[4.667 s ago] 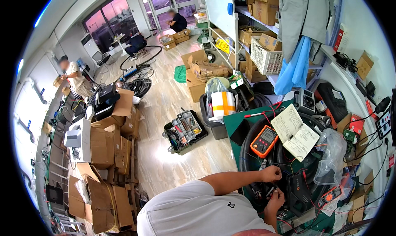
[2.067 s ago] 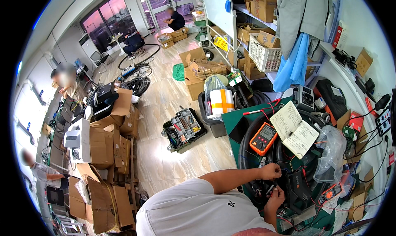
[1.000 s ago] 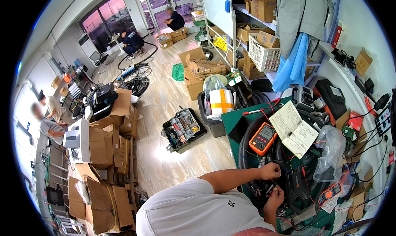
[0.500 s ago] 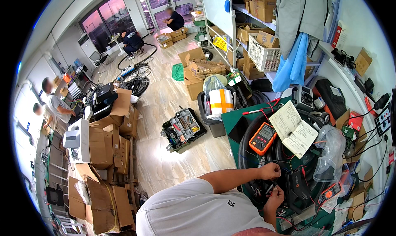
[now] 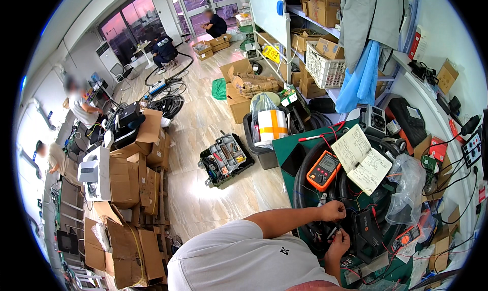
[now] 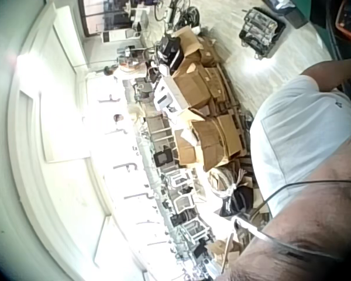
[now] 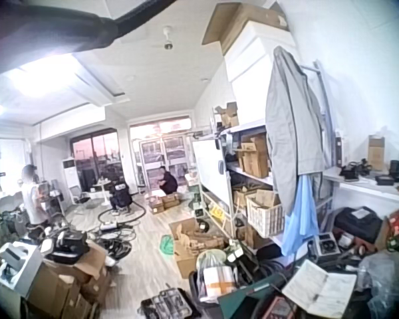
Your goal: The person uses a multimeter and test leads to check an electronic component at a workbench, twisting wires together and checking readings on the device.
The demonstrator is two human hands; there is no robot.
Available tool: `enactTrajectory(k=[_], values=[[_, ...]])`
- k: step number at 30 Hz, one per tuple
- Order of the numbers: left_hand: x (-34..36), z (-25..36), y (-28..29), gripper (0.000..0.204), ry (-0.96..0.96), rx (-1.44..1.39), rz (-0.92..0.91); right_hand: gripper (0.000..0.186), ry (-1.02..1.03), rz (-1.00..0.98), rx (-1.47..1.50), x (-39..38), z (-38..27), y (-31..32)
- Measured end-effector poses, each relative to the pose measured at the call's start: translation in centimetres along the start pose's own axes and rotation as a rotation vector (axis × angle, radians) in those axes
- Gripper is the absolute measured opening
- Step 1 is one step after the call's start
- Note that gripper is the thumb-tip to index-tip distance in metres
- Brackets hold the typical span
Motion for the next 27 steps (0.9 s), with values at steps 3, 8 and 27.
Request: enactTrajectory(k=[3, 8, 27], values=[[-0.2, 0.2, 0.0, 0.018, -0.004, -0.001, 0.006, 0.015, -0.003, 0.003, 0.0, 0.0, 0.1, 0.0], [-0.4, 0.7, 0.1, 0.018, -0.027, 0.012, -0.009, 0.016, -0.02, 0.007, -0.01, -0.2, -0.5, -0.2], [-0.3, 0.5, 0.0, 0.015, -0.029, -0.016, 0.018, 0.018, 0.006, -0.016, -0.007, 0.3, 0.5, 0.2]])
Point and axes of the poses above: each hand's wrist, its own x-axis towards the middle knuckle, its own y-axis out of the back of the hand, z = x × y, the point moved 5 cm from there along x, towards the middle knuckle
